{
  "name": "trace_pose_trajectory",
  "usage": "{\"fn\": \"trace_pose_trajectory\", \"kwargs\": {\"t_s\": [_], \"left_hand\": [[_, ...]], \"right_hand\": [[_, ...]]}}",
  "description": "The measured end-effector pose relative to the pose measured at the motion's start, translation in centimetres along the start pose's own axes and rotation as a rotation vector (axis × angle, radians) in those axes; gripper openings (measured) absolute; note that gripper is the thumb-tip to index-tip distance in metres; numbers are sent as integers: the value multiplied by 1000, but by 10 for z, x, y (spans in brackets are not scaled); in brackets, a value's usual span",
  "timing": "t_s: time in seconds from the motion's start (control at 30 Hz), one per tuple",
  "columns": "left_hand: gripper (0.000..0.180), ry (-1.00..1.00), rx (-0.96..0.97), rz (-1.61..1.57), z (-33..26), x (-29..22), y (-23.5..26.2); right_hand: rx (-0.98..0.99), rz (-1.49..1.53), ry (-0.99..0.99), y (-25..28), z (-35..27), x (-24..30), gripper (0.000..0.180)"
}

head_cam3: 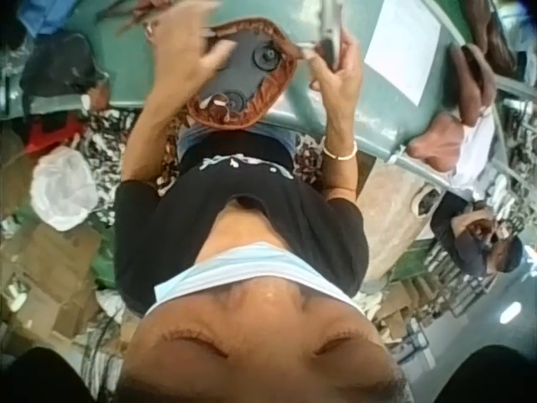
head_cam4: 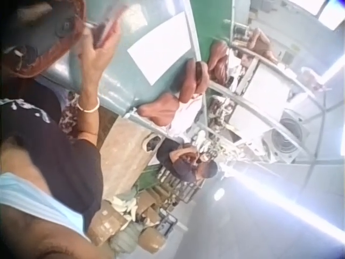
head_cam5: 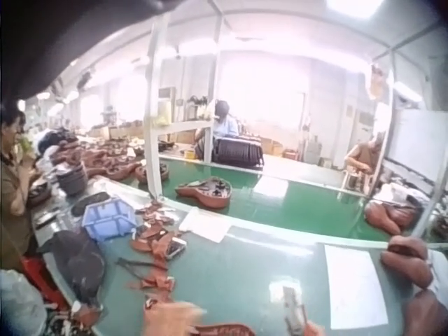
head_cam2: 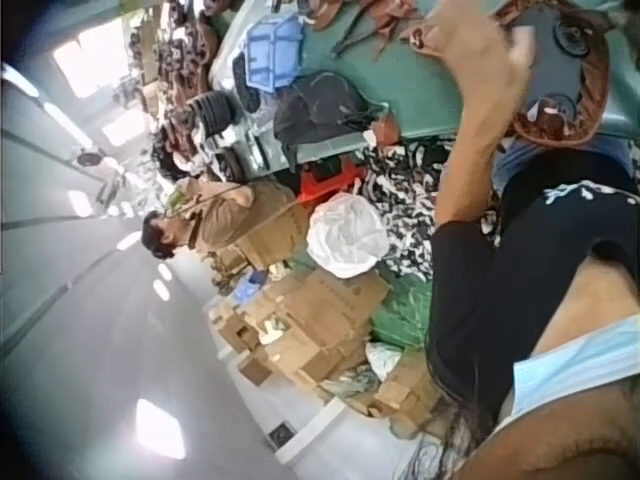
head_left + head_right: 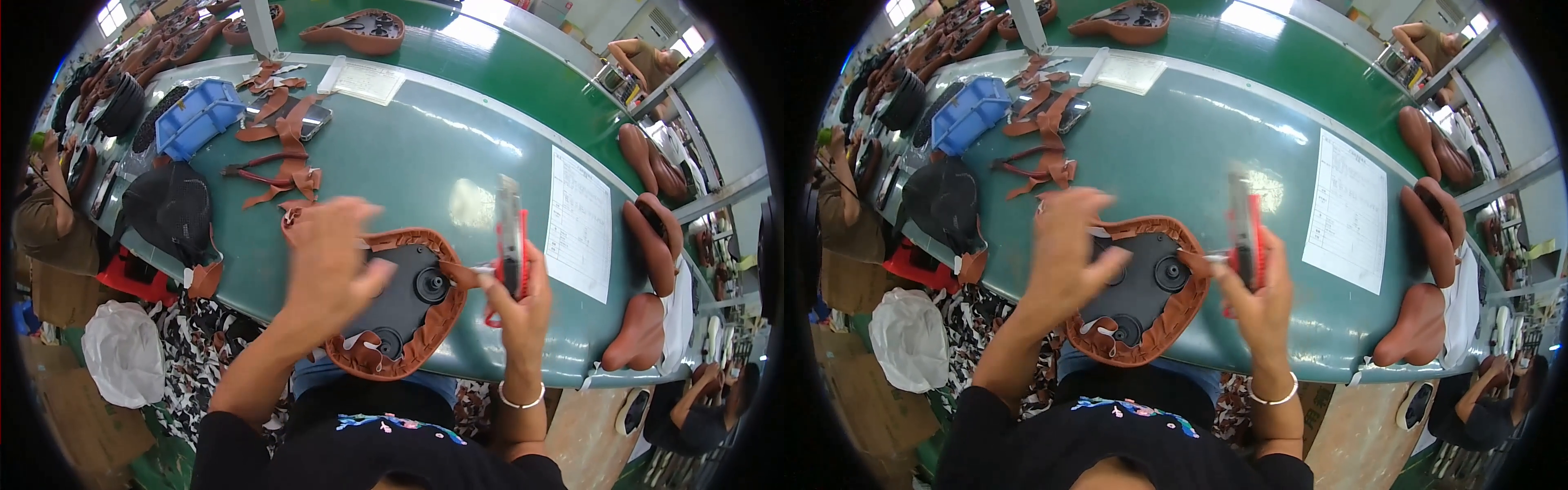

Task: Trimming excess leather from the base of a bicycle seat using a utility knife.

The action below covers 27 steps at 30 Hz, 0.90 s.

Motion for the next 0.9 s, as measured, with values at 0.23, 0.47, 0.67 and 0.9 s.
{"fn": "trace_pose_trajectory", "kwargs": {"t_s": [0.23, 0.47, 0.67, 0.9], "left_hand": [[16, -122, 470, -240, 36, -14, -48], [24, 247, 418, -895, 36, -9, -57], [26, 439, 375, -1426, 38, -31, -32], [28, 223, -126, -2153, 42, -4, -33]], "right_hand": [[243, -322, 101, 36, -26, -11, 57], [360, -890, 388, 25, -31, -5, 55], [266, -1102, 210, 10, -67, -1, 55], [196, -1076, -65, -12, -97, 11, 54]]}}
Point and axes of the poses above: each hand's wrist, its own z-axis towards the middle knuckle, its own y-axis out of the back of the hand, x = y × z, the point moved 3 cm from there along z, towards the middle knuckle, and after that the axes turned 3 degrees about x, right-handed, at the moved point
